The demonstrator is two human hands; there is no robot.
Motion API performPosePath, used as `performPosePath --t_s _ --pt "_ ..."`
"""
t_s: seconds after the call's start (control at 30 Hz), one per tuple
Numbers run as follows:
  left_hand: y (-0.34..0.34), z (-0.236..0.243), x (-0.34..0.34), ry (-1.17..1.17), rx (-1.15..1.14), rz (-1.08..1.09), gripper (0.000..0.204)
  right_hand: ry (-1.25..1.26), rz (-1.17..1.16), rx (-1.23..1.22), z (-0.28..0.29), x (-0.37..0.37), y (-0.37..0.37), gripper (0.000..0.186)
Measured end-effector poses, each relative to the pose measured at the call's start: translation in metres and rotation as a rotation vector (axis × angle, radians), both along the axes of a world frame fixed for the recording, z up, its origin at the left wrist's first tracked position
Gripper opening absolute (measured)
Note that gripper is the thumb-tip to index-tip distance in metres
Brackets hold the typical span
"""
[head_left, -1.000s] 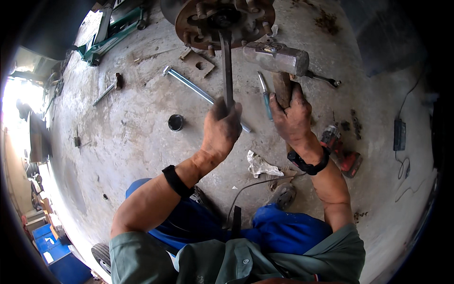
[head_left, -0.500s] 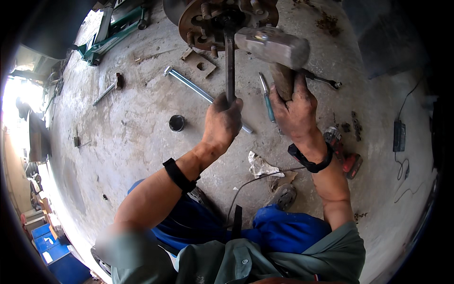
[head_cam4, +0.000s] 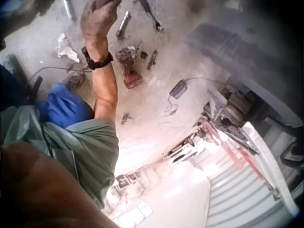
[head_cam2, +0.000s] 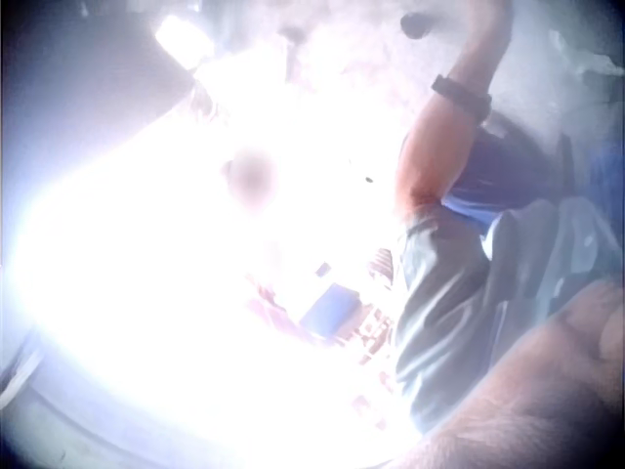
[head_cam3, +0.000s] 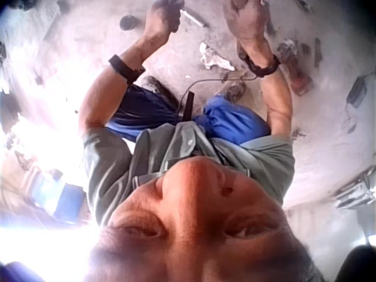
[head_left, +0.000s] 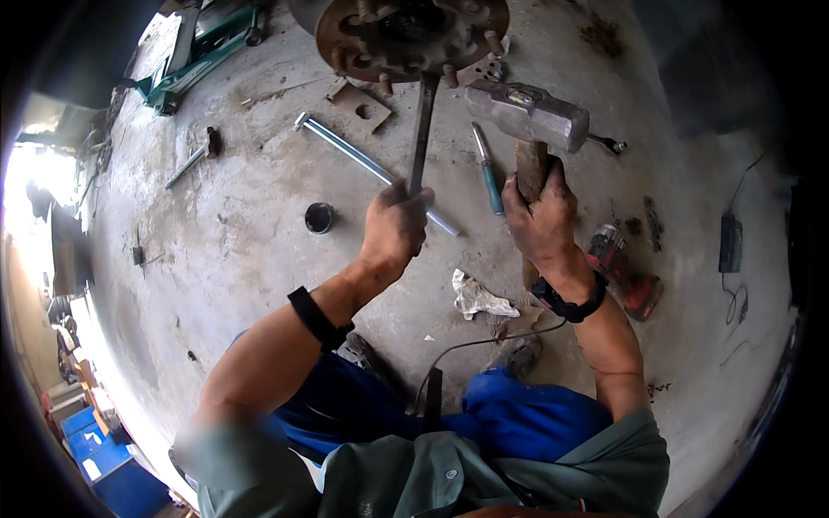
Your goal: The person uses a hammer and a punch to drive out components from a wheel hub, then uses a screwdriver to pry at the assembly.
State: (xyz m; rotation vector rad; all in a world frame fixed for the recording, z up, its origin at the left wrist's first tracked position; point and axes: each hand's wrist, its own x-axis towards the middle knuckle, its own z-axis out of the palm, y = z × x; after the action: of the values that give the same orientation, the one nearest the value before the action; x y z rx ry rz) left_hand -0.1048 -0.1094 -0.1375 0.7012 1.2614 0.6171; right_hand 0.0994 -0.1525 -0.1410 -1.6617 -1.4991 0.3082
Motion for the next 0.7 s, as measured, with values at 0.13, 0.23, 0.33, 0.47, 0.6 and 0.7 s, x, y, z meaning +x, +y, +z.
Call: performPosePath --t_s 0.13,0.23,0.33,0.47,0.6,0.7 --pt "-0.001 0.017 0.010 -0.020 0.083 0.024 0.016 0.019 0.029 0.050 -0.001 0.005 0.004 0.038" --pt "0.001 0.030 0.017 -0.004 0.044 0.051 0.016 0.010 0.038 0.068 -0.001 -0.001 0.004 0.040" --pt "0.002 0.034 0.017 0.014 0.027 0.058 0.016 -0.007 0.062 0.097 0.000 -0.007 0.007 0.039" --pt "0.006 0.034 0.013 0.018 0.008 0.060 0.016 0.066 0.082 0.083 0.022 -0.013 0.008 0.035" --pt "0.008 0.030 0.011 0.009 0.020 0.051 0.018 -0.083 0.140 0.273 0.014 -0.014 0.017 0.034" --pt "0.021 0.006 0.005 0.052 0.028 0.022 0.019 -0.282 0.086 -0.066 -0.011 -0.015 0.038 0.038"
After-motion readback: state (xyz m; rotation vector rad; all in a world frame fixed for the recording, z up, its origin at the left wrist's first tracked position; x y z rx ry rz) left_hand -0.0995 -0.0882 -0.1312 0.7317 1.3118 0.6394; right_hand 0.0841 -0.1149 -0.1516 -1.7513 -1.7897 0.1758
